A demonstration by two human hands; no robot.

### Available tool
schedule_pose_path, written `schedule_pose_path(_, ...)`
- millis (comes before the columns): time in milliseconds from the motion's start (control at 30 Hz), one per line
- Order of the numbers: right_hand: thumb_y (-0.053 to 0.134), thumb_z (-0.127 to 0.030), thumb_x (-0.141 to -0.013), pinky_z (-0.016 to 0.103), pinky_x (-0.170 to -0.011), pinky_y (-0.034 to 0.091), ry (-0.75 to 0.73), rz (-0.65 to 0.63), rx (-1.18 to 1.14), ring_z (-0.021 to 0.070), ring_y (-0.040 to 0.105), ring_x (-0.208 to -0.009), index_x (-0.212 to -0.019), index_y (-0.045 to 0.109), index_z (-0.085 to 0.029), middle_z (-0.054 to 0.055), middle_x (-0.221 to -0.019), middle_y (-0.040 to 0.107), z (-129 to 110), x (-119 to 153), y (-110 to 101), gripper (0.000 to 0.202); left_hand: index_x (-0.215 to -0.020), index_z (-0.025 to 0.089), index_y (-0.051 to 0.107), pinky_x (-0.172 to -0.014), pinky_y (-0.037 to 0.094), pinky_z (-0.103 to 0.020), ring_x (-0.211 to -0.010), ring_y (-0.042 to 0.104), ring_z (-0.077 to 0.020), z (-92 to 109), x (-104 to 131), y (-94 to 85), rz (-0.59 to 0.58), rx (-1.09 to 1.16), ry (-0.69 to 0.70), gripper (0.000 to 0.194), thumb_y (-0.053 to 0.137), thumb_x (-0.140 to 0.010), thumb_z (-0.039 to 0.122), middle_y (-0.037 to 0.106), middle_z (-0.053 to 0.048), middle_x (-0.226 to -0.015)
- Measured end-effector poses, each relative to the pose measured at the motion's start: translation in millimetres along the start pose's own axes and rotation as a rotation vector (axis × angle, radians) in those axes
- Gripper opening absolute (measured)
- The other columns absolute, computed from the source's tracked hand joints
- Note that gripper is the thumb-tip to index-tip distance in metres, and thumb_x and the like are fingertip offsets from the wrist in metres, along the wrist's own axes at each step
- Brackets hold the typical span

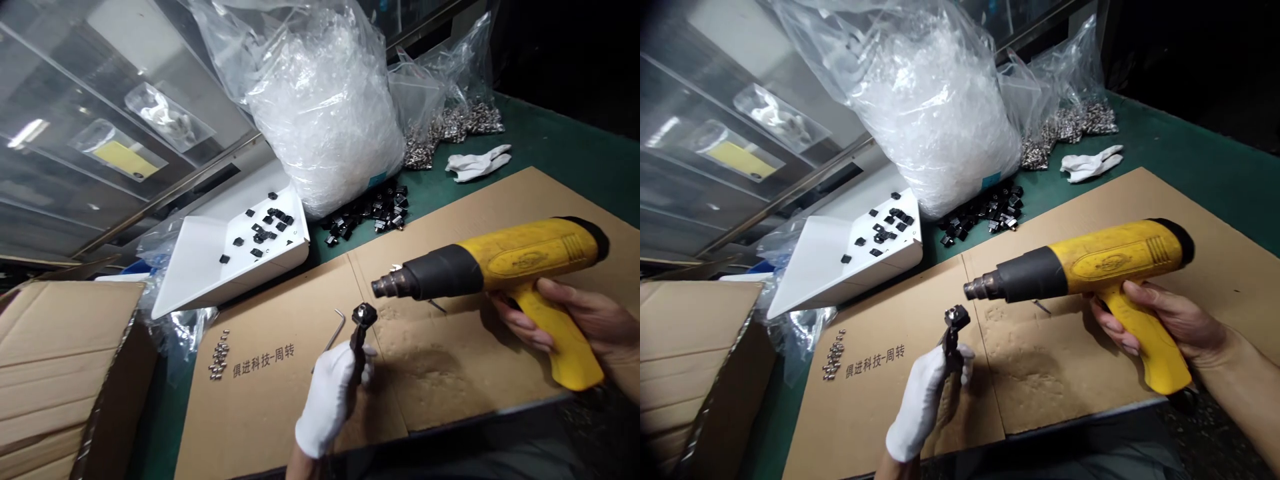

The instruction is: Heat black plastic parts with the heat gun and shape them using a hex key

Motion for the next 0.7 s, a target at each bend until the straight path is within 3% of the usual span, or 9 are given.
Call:
schedule_pose_path(67,0.052,-0.053,-0.097,0.027,-0.064,0.056,0.000,0.020,-0.075,0.0176,0.061,-0.066,-0.122,0.070,-0.016,0.012,-0.087,0.065,-1,3,-7,0.048,-0.099,0.016,0.068,-0.076,0.046,-0.029,-0.078,0.058,-0.0178,5,3,5.6,0.222,-0.256,0.069,0.034,0.050,-0.103,0.043,0.066,-0.004,-0.085)
schedule_pose_path(133,0.051,-0.055,-0.096,0.029,-0.062,0.056,-0.017,0.021,-0.096,0.0173,0.060,-0.062,-0.119,0.071,-0.015,0.013,-0.087,0.064,-2,4,-12,0.050,-0.102,0.018,0.065,-0.081,0.046,-0.031,-0.085,0.059,-0.0197,3,2,14.7,0.340,-0.396,0.156,0.030,0.048,-0.103,0.043,0.065,-0.005,-0.093)
schedule_pose_path(300,0.054,-0.053,-0.094,0.029,-0.060,0.056,-0.058,-0.001,-0.096,0.0174,0.060,-0.060,-0.118,0.071,-0.018,0.013,-0.086,0.064,0,4,-10,0.046,-0.112,0.021,0.060,-0.089,0.047,-0.034,-0.098,0.062,-0.0224,-16,-10,35.0,0.453,-0.477,0.300,0.021,0.048,-0.103,0.036,0.066,-0.006,-0.105)
schedule_pose_path(567,0.056,-0.052,-0.095,0.025,-0.063,0.056,-0.010,-0.034,-0.108,0.0164,0.064,-0.064,-0.116,0.074,-0.016,0.013,-0.088,0.067,4,1,-9,0.046,-0.119,0.021,0.060,-0.093,0.050,-0.036,-0.107,0.064,-0.0246,-27,-17,47.7,0.613,-0.530,0.349,0.022,0.051,-0.102,0.032,0.066,-0.009,-0.115)
schedule_pose_path(700,0.059,-0.054,-0.092,0.025,-0.060,0.055,-0.017,-0.012,-0.107,0.0164,0.062,-0.062,-0.117,0.073,-0.016,0.012,-0.086,0.066,4,-2,-8,0.048,-0.120,0.021,0.060,-0.094,0.051,-0.037,-0.109,0.065,-0.0257,-29,-18,53.6,0.632,-0.521,0.352,0.024,0.051,-0.102,0.034,0.066,-0.010,-0.117)
Point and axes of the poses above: each hand's wrist, its own x-axis away from the middle knuckle, its own y-axis out of the palm, z = x × y, the point moved 2 cm from there along -x, towards the middle knuckle
